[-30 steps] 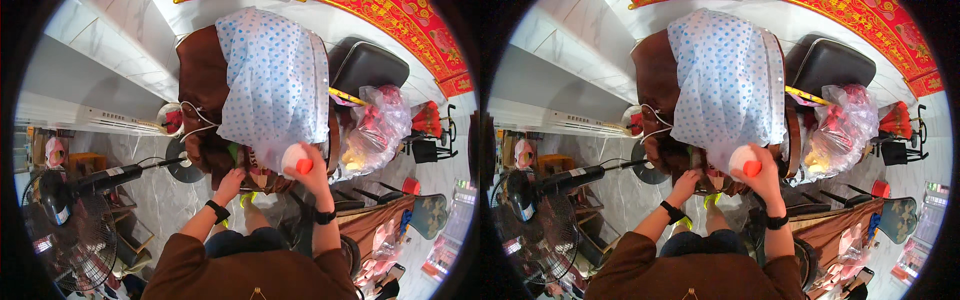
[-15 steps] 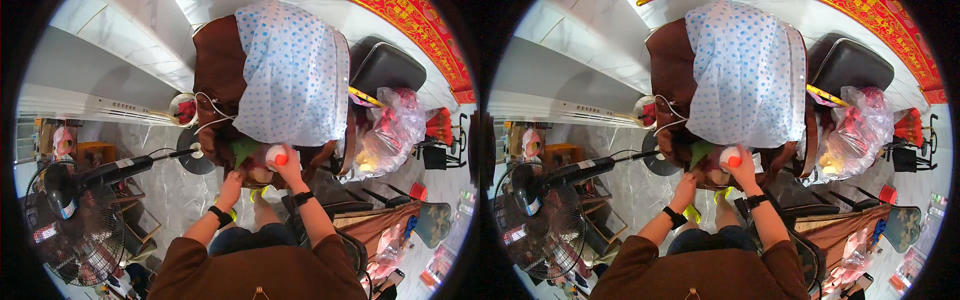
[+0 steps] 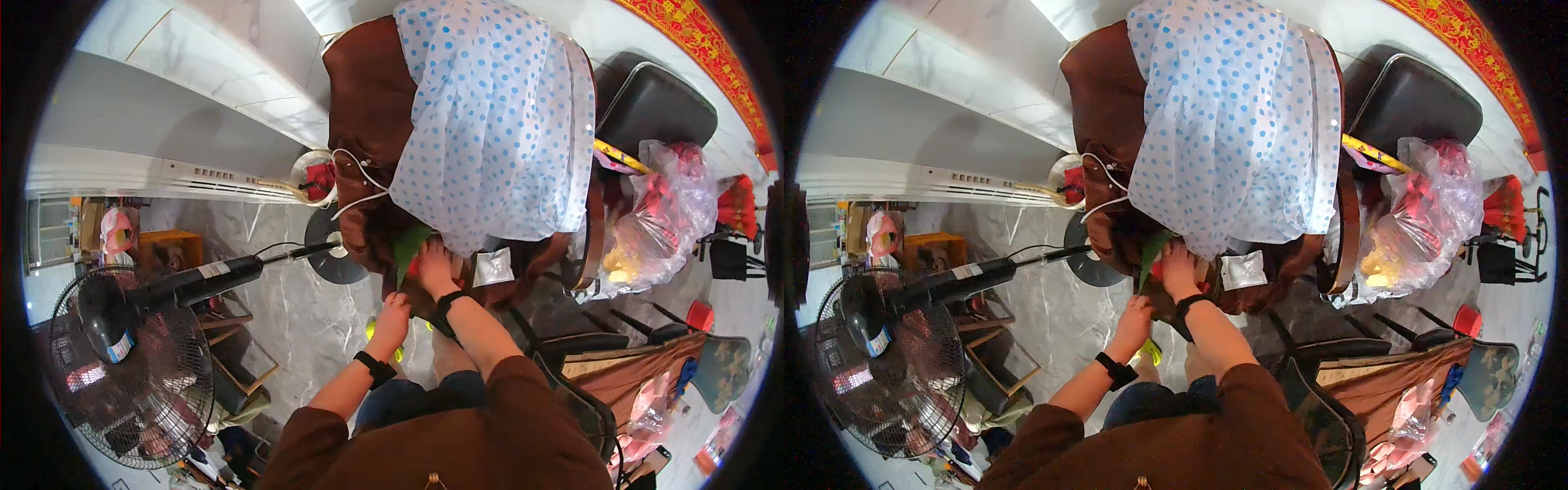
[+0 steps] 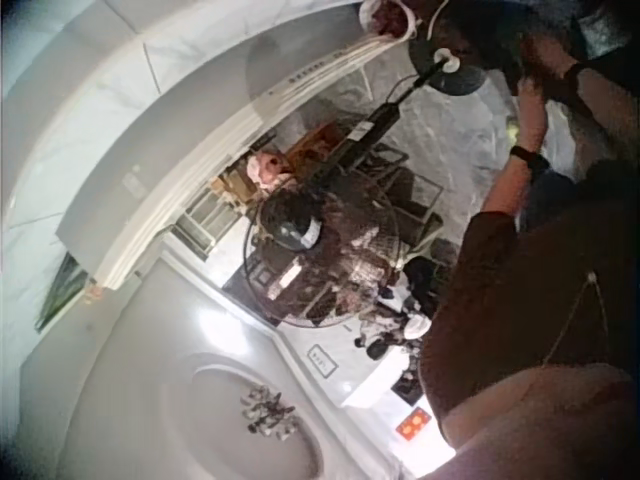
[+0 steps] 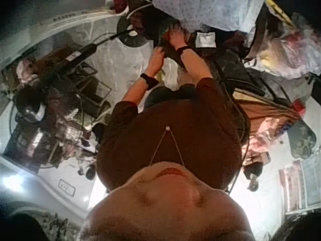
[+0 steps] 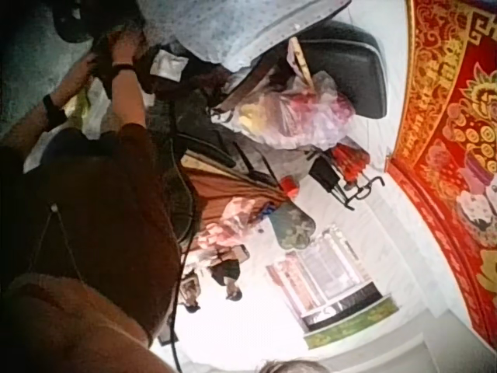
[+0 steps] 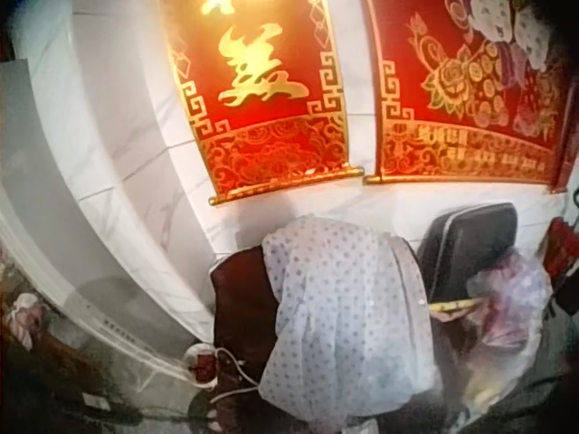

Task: Packing manufactured shoes into bags and sorting components at a factory table.

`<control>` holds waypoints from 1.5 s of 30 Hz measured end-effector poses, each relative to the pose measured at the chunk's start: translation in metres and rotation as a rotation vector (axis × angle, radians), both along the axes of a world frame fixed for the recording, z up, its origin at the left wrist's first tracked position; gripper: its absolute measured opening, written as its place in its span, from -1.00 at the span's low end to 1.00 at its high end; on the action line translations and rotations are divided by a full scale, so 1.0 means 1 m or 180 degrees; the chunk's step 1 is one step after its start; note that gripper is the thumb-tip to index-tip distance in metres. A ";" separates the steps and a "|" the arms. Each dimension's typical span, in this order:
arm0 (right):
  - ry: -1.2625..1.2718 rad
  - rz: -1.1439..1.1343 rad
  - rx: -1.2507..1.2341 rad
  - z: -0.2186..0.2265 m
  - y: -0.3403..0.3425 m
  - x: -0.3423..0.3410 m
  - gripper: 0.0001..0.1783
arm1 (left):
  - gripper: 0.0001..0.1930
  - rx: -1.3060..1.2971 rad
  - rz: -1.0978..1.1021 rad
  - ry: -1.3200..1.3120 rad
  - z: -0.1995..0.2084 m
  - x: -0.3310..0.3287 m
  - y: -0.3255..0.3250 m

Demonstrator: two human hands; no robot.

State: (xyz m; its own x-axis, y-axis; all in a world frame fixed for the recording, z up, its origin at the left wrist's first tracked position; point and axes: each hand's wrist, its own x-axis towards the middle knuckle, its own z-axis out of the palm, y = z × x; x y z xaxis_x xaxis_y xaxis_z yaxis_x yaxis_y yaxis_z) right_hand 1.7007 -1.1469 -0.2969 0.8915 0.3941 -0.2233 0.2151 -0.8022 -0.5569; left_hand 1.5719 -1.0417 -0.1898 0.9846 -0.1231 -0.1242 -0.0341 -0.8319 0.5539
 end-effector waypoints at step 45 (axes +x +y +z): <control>-0.0292 -0.0717 0.1329 0.083 0.002 -0.085 -0.22 | -0.41 -0.0231 0.1270 0.1471 0.042 -0.132 0.073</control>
State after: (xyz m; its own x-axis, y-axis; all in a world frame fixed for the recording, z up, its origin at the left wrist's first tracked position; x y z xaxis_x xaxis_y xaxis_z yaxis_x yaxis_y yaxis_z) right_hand 1.6155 -1.1452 -0.2142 0.9736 0.2282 -0.0035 0.1250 -0.5464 -0.8281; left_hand 1.4404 -0.9683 -0.1477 0.8027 0.2199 -0.5544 0.5294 -0.6907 0.4926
